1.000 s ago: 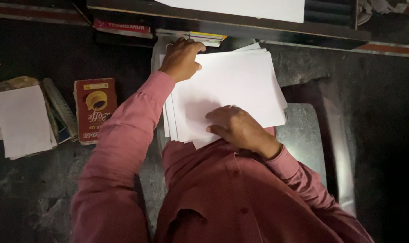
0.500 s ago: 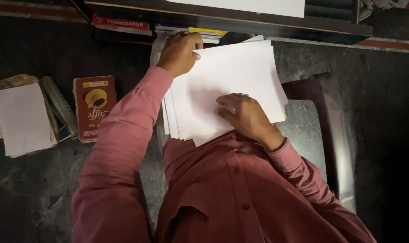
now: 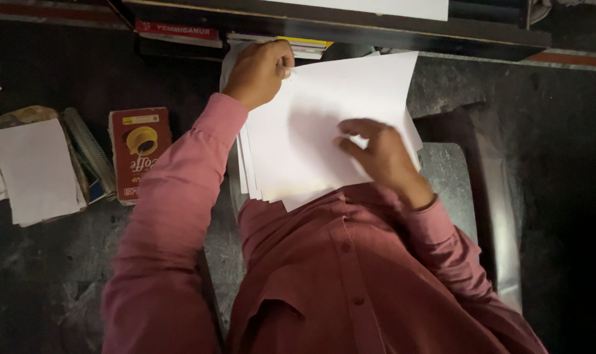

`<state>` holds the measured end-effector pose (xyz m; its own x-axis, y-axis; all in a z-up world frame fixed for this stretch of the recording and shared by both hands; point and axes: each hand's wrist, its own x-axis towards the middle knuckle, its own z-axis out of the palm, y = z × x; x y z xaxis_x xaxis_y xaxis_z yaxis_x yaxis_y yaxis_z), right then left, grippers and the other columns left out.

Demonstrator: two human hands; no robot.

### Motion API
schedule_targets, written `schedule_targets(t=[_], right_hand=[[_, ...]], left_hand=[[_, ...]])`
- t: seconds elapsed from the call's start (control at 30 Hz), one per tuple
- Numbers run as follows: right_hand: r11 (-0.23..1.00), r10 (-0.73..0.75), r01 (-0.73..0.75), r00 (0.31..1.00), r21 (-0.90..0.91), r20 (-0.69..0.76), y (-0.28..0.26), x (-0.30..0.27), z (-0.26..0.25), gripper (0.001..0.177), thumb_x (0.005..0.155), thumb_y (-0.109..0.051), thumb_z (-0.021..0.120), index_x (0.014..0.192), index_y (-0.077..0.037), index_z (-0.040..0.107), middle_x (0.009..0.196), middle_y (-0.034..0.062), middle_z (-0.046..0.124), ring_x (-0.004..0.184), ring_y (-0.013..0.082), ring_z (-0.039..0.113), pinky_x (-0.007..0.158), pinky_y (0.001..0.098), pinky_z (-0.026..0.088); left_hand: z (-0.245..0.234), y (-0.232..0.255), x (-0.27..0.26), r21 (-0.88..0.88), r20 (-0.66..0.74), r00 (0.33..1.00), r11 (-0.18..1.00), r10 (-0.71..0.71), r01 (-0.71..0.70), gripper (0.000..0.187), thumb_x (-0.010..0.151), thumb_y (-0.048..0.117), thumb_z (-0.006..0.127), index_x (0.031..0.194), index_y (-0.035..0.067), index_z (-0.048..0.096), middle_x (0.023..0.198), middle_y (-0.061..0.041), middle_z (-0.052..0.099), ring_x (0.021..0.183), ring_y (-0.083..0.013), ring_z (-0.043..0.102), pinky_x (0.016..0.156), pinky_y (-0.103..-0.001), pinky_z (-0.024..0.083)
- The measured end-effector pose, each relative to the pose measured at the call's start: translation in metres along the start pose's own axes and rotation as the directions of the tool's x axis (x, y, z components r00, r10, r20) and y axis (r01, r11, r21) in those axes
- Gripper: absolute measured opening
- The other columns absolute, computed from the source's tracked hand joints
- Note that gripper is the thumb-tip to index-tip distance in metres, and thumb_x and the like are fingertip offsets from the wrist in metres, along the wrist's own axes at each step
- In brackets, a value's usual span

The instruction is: The person sits with a stack of white papers on their lap and repeatedly picks up sheets to place them into a machine in front of them. They handle the papers one at a time, occasionally flipping through the stack to check the contents before continuing the process.

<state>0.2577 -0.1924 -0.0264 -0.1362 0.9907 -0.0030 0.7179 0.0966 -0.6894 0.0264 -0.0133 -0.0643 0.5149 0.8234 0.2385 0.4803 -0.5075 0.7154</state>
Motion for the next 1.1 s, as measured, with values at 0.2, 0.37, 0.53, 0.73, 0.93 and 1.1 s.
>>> schedule_targets(t=[0.2,0.37,0.53,0.73,0.93,1.1], right_hand=[[0.994,0.101,-0.074,0.902,0.080,-0.421,0.017,0.001,-0.057,0.044,0.093,-0.015,0.081,0.128,0.002,0.062,0.113,0.0173,0.070,0.086,0.0225,0.069,0.072,0.0337,0.061],[0.994,0.077,-0.022,0.821,0.103,-0.566,0.027,-0.002,-0.092,0.062,0.086,-0.008,0.083,0.135,0.012,0.051,0.118,0.0230,0.061,0.100,0.0252,0.064,0.071,0.0323,0.061],[0.900,0.287,-0.181,0.931,0.398,-0.226,0.036,-0.019,-0.113,0.020,0.099,-0.003,0.071,0.117,0.007,0.069,0.103,0.0172,0.073,0.088,0.0217,0.070,0.078,0.0337,0.059],[0.895,0.259,-0.093,0.904,0.435,-0.340,0.025,-0.031,-0.123,0.013,0.106,0.002,0.064,0.117,0.005,0.070,0.105,0.0158,0.073,0.088,0.0173,0.071,0.080,0.0311,0.059],[0.884,0.312,-0.047,0.801,0.465,-0.512,0.006,-0.039,-0.136,0.012,0.109,-0.001,0.060,0.116,0.001,0.070,0.101,0.0123,0.073,0.081,0.0154,0.071,0.074,0.0290,0.061],[0.942,0.284,-0.077,0.698,0.326,-0.657,0.028,-0.039,-0.156,0.013,0.110,-0.001,0.063,0.116,-0.002,0.074,0.100,0.0095,0.074,0.080,0.0111,0.068,0.073,0.0241,0.058]], left_hand=[[-0.014,0.016,-0.004,-0.109,0.017,1.000,0.994,0.013,-0.012,0.009,0.088,-0.001,0.075,0.088,0.004,0.068,0.077,-0.006,0.068,0.072,-0.0187,0.066,0.066,-0.034,0.050],[-0.022,0.031,-0.005,-0.154,0.014,0.998,0.987,0.058,-0.056,0.012,0.086,-0.003,0.078,0.089,0.003,0.068,0.080,-0.006,0.069,0.074,-0.0163,0.067,0.067,-0.032,0.052],[-0.029,0.046,-0.003,-0.267,0.044,0.996,0.961,0.079,-0.065,0.011,0.088,-0.004,0.077,0.089,0.003,0.068,0.083,-0.004,0.071,0.077,-0.0123,0.066,0.071,-0.028,0.054],[-0.047,0.079,-0.009,-0.209,0.002,0.998,0.976,0.069,-0.067,0.009,0.090,0.003,0.077,0.097,0.004,0.071,0.086,-0.004,0.073,0.079,-0.0116,0.070,0.071,-0.027,0.054],[-0.076,0.085,-0.006,-0.188,-0.188,0.958,0.949,0.218,-0.252,0.023,0.103,0.023,0.074,0.116,0.004,0.070,0.094,-0.005,0.074,0.083,-0.0119,0.070,0.073,-0.026,0.056],[-0.104,0.057,-0.003,-0.182,-0.454,0.851,0.907,0.266,-0.381,0.030,0.112,0.033,0.062,0.115,0.004,0.066,0.093,-0.004,0.066,0.079,-0.0117,0.061,0.070,-0.028,0.050]])
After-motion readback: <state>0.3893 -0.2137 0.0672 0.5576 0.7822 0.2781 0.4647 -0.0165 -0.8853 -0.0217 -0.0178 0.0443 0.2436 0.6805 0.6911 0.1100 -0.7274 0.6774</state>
